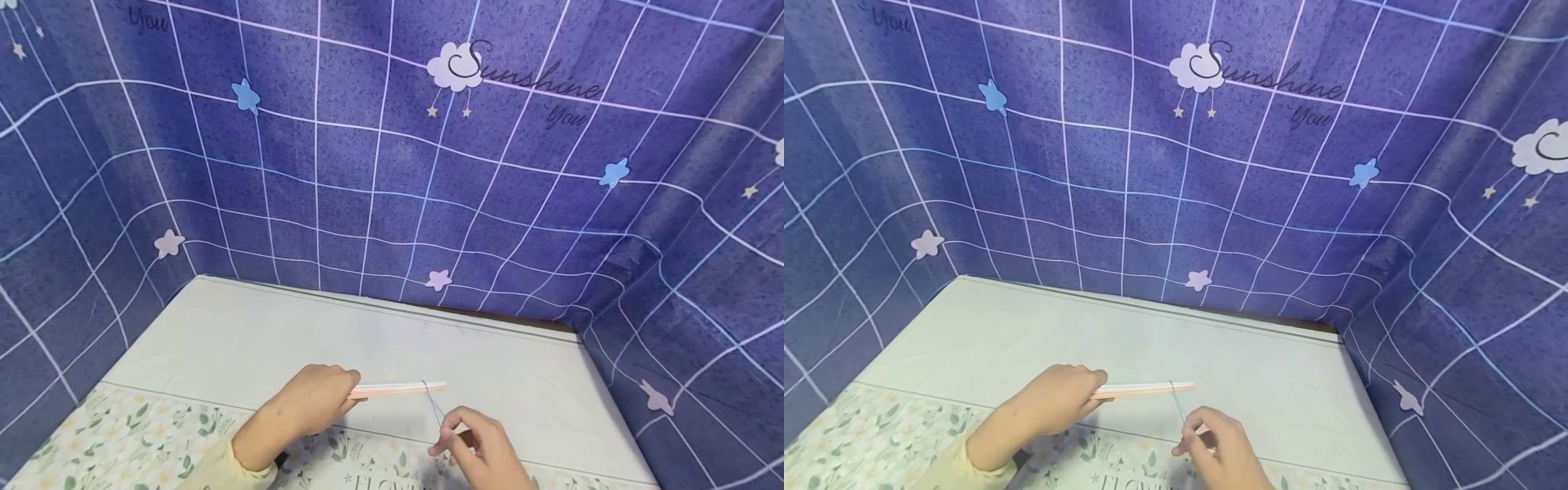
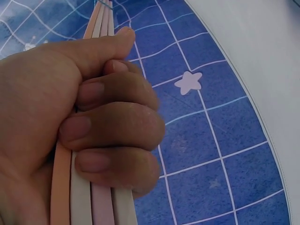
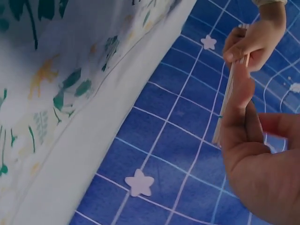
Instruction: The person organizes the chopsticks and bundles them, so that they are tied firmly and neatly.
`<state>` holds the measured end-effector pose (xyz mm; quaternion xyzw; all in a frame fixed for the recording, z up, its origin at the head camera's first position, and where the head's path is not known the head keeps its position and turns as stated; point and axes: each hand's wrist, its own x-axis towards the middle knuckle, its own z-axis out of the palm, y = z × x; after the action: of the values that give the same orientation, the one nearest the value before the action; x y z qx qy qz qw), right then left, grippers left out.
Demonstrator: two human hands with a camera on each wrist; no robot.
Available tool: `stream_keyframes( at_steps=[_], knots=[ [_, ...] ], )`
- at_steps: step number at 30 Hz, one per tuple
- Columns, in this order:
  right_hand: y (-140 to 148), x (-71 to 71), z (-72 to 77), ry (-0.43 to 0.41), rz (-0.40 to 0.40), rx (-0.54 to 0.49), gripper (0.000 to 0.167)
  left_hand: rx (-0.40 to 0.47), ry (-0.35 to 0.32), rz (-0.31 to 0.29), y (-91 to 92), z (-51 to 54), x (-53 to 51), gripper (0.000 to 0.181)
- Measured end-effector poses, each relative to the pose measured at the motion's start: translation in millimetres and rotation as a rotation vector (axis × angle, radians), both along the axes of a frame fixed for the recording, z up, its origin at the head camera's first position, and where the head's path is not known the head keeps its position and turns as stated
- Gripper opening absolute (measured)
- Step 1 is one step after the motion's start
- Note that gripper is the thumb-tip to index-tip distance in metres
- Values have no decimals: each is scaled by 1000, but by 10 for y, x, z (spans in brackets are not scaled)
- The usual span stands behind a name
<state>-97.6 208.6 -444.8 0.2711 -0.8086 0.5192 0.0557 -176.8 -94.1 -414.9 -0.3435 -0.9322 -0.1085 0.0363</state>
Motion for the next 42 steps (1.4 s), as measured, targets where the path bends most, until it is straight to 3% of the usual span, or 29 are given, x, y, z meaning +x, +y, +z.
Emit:
stream_keyframes(
  at_steps=[2, 4, 6, 8, 12, 15, 21, 29, 35, 39, 42],
  knots=[
    [23, -4, 22, -262, -71, -24, 11, 2, 10, -4, -13, 7, 5, 27],
    [52, -28, 38, -454, -119, -42, 21, 4, 19, -16, -23, 17, 10, 27],
    [70, -53, 45, -559, -155, -51, 27, 8, 14, -39, -26, 32, 16, 27],
    [80, -67, 40, -582, -178, -64, 24, 11, 6, -68, -23, 48, 23, 27],
    [65, -56, 30, -486, -255, -82, 6, 16, -16, -97, -14, 80, 43, 28],
    [57, -39, 42, -356, -307, -32, 6, 19, -18, -103, -7, 93, 57, 28],
    [101, -40, 146, -269, -322, 95, 50, 29, -49, -156, 22, 80, 92, 26],
    [85, -14, 222, -130, -296, 353, 83, 22, -29, -150, 116, -3, 136, 28],
    [-36, 38, 165, 127, -283, 471, 84, -40, 77, -135, 260, -103, 160, 13],
    [-78, 55, 97, 323, -272, 498, 83, -59, 119, -94, 281, -66, 144, 15],
    [-84, 60, 78, 380, -272, 485, 82, -59, 124, -62, 261, -23, 121, 16]
  ],
)
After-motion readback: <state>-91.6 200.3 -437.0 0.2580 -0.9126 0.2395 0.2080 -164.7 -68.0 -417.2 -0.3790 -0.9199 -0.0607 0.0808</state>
